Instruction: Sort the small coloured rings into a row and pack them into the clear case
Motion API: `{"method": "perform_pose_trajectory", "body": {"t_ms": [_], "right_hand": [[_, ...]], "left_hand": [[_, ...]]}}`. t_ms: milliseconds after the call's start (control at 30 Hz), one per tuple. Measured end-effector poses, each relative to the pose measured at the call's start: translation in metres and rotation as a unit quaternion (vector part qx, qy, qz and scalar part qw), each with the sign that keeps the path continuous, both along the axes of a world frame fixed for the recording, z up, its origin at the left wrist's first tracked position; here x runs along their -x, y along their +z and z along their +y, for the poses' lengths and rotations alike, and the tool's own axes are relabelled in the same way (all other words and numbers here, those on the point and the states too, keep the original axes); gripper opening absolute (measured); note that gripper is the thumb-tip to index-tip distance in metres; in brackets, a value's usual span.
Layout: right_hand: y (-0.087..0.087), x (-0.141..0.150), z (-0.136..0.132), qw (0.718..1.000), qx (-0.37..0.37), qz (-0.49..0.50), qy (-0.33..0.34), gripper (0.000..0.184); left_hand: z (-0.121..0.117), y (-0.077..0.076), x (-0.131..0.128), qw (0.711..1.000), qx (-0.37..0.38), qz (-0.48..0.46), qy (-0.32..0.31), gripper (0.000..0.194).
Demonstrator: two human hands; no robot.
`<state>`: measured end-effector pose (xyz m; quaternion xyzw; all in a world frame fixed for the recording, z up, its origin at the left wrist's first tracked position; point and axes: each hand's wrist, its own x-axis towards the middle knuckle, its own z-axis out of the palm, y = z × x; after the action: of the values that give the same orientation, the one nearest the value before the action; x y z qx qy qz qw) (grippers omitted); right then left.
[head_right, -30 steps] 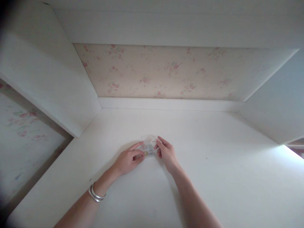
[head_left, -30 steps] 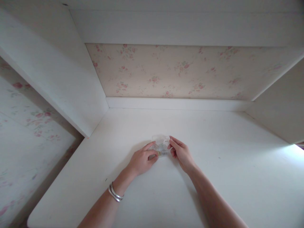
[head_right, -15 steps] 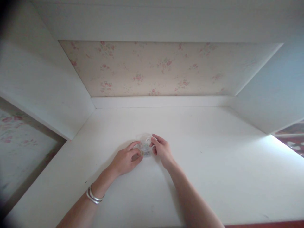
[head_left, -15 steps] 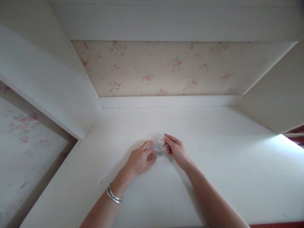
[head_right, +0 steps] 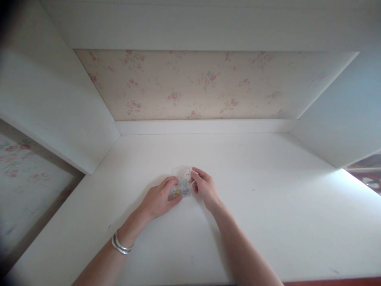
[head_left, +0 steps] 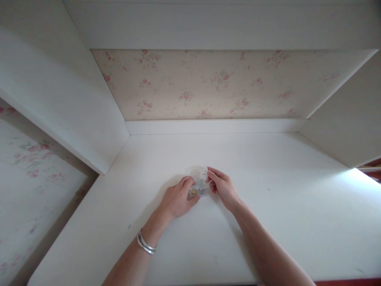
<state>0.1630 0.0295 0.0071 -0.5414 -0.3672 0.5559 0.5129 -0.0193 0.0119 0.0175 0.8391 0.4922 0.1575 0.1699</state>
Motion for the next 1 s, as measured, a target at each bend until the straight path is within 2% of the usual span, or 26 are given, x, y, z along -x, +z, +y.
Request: {"method": "perform_pose_trajectory", "body": {"t_ms": [233,367,500,633,767,900,1000], "right_hand": [[-0.005,-0.001,0.001,1.000,-0.009,-0.001,0.003,0.049],[-0.003,0.000,-0.003,1.000,0.002,-0.008,0.011,0.047],[-0.001,0.002,-0.008,0.997,0.014,-0.046,0.056,0.043],[-0.003,0.004,-0.010,0.992,0.015,-0.083,0.091,0.042],[-0.004,0.004,-0.011,0.981,-0.001,-0.168,0.098,0.043],[-0.002,0.003,-0.011,0.950,-0.025,-0.298,0.089,0.043],[-0.002,0.001,-0.010,0.928,-0.036,-0.360,0.088,0.044]], "left_hand": [[0.000,-0.002,0.003,0.997,0.005,-0.078,0.023,0.047],[0.004,-0.004,0.007,0.987,0.035,-0.146,0.061,0.063],[0.007,-0.007,0.012,0.982,0.100,-0.142,0.069,0.086],[0.009,-0.011,0.015,0.982,0.125,-0.124,0.061,0.088],[0.010,-0.011,0.015,0.983,0.122,-0.123,0.056,0.082],[0.009,-0.009,0.015,0.982,0.125,-0.129,0.052,0.083],[0.009,-0.009,0.015,0.982,0.131,-0.131,0.046,0.086]]}}
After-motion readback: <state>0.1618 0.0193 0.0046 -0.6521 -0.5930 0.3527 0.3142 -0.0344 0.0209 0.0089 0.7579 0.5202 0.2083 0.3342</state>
